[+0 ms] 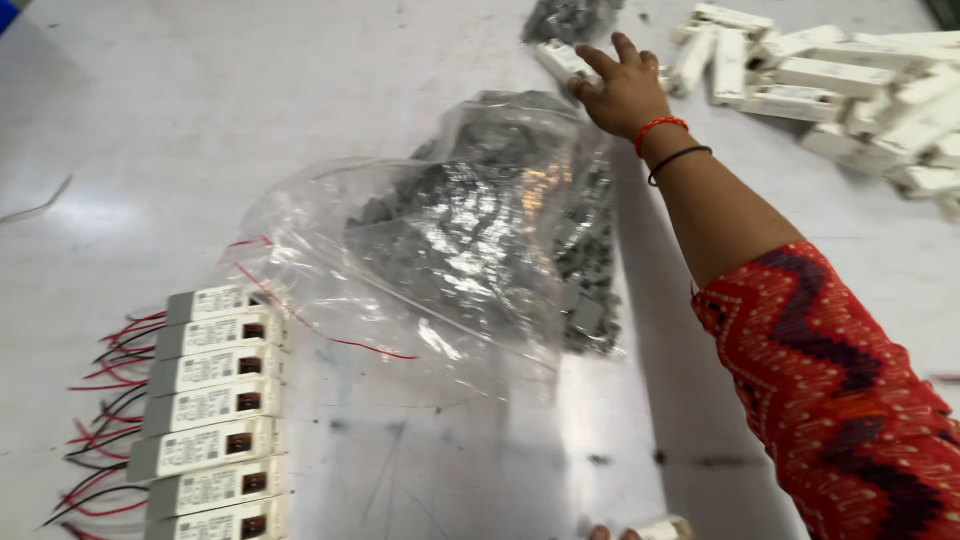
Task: The person assembles small white electrical components by inserting red and black wires into terminals and securing them with a screwdriver. They then attach gray plastic covers to the wired units and stack the finished assemblies on the table.
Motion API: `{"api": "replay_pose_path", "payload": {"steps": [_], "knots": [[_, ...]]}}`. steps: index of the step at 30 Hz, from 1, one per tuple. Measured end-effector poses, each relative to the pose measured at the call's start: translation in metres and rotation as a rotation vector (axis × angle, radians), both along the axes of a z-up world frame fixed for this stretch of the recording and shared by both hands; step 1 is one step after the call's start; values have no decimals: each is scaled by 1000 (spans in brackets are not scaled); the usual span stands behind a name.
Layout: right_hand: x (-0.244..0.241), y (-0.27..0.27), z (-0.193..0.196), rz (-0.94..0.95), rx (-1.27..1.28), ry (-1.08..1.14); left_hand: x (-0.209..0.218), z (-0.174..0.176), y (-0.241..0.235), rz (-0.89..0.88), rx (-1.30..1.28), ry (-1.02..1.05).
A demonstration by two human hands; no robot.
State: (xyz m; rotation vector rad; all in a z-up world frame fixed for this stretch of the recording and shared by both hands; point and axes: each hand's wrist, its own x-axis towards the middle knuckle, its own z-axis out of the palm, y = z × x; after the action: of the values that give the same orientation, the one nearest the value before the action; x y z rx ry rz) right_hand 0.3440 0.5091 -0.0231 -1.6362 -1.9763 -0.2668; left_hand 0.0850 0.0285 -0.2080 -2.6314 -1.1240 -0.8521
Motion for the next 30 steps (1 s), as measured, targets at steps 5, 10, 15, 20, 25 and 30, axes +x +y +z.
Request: {"api": "replay_pose_path", "payload": {"steps": [5, 10, 15, 20, 25, 30], "knots": [[12, 4, -30, 19, -37, -26, 3, 7, -3, 39, -40, 9], [51, -83, -25, 100, -42, -52, 21, 41, -36, 19, -101, 0], [41, -206, -15, 20, -254, -26, -3, 100, -24, -106, -210, 110], [12, -340, 1, 200, -112, -146, -7, 161, -20, -207, -587, -8], [-25, -435, 21, 186, -209, -158, -11, 182, -27, -231, -450, -48], [-35, -456, 28, 221, -282, 74, -11, 186, -25, -269, -492, -71]]}}
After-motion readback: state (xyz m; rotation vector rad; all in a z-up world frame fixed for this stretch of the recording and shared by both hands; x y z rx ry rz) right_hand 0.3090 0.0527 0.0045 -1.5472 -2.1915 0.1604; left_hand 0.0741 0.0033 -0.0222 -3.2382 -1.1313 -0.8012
